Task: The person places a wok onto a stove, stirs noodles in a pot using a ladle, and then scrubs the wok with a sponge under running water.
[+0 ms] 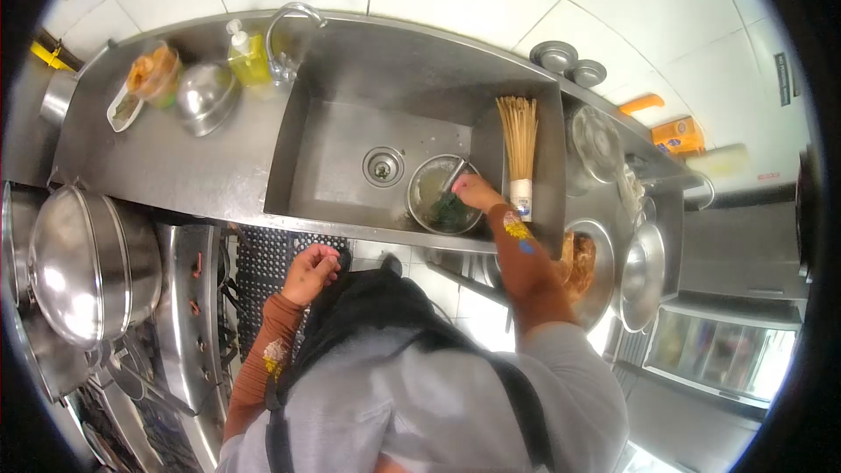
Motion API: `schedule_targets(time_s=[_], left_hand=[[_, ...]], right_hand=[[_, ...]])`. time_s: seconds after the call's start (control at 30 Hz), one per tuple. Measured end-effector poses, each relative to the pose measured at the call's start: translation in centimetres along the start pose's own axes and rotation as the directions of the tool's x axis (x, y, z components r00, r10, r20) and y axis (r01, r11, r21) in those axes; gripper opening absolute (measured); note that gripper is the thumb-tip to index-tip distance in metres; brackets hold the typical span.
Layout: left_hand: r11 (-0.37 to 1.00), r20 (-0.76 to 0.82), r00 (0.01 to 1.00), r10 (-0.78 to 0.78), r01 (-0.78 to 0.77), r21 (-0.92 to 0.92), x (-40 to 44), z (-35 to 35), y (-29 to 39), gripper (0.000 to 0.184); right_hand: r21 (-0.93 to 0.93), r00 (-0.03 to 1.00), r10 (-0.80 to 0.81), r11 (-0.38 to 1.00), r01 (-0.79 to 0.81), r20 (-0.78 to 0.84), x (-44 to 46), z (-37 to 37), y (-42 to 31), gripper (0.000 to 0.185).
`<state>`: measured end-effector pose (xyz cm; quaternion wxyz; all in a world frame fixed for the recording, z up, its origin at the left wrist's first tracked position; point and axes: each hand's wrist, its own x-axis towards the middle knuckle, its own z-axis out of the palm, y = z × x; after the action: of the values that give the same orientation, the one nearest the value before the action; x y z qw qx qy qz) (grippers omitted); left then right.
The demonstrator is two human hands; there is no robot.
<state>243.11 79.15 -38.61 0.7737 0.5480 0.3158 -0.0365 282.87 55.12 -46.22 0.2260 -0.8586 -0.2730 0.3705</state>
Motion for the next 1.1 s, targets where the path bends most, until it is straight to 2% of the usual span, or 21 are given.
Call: schedule_targets(time_s=[0.1,0.2,0.3,0.4,0.5,0.57,0.6,0.63,0.77,0.83,0.87,0.93,1.03,1.1], left_hand=[[1.000,0.016,1.000,-0.005,0.004,0.006,-0.3,0.0,0.0,0.013],[1.000,0.026,1.000,-0.010,0.010,0.003,-0.5,-0.1,0.0,0.013],[1.000,0.035,0.999,0.004,-0.004,0.001,-0.1,-0.7,-0.8,0.012],[1.000,0.069,0.998,0.002,-0.003,0.027,0.0,-1.2,-0.1,0.012],[0.998,0.125,0.992,0.013,-0.021,0.062,0.5,-1.4,0.7,0.012],[0.996,0.162,0.986,-0.036,0.022,0.087,1.0,-1.1,1.4,0.012],[0.995,0.225,0.974,-0.017,-0.005,0.096,1.3,-1.1,1.5,0.012],[0.992,0.260,0.965,-0.035,0.002,0.125,1.6,-1.0,1.5,0.012],[0.949,0.390,0.909,-0.148,0.019,0.316,2.8,1.4,3.3,0.013],[0.923,0.451,0.867,-0.214,0.028,0.383,3.3,2.7,3.6,0.014],[0.913,0.518,0.824,-0.230,-0.001,0.407,4.5,2.8,2.9,0.014],[0.858,0.537,0.788,-0.299,-0.024,0.513,5.6,4.4,2.4,0.013],[0.799,0.577,0.722,-0.381,-0.058,0.599,6.1,8.0,1.8,0.015],[0.774,0.610,0.693,-0.384,-0.118,0.622,5.1,11.4,2.4,0.016]], right_hand=[[-0.267,0.995,0.053,0.963,-0.029,0.085,-2.6,-0.6,-4.2,0.027],[-0.310,0.996,0.065,0.950,-0.044,0.056,-2.4,-0.2,-4.8,0.028],[-0.020,0.990,0.070,0.997,-0.073,-0.118,-2.6,-0.7,-5.2,0.024],[0.225,0.957,0.040,0.974,0.026,-0.287,0.2,1.2,-0.6,0.017],[0.241,0.818,-0.038,0.947,0.213,-0.575,1.8,3.4,1.9,0.025],[0.636,0.863,0.296,0.771,0.037,-0.409,-3.9,1.4,-5.8,0.031],[0.841,0.911,0.279,0.528,0.118,-0.303,-2.9,2.4,-3.9,0.032],[0.958,0.949,0.219,0.226,0.177,-0.227,-2.4,3.4,-1.9,0.033],[0.937,0.911,0.299,-0.117,0.330,-0.284,-8.3,2.9,-6.6,0.028],[0.883,0.892,0.343,-0.261,0.391,-0.294,-11.8,2.5,-7.9,0.032],[0.870,0.894,0.295,-0.267,0.415,-0.336,-15.6,2.0,-8.6,0.034],[0.845,0.882,0.206,-0.260,0.467,-0.424,-24.2,1.7,-10.1,0.039],[0.763,0.815,0.236,-0.287,0.579,-0.529,-35.9,5.4,-7.1,0.042],[0.725,0.708,0.455,-0.175,0.667,-0.541,-44.2,8.7,-5.4,0.047]])
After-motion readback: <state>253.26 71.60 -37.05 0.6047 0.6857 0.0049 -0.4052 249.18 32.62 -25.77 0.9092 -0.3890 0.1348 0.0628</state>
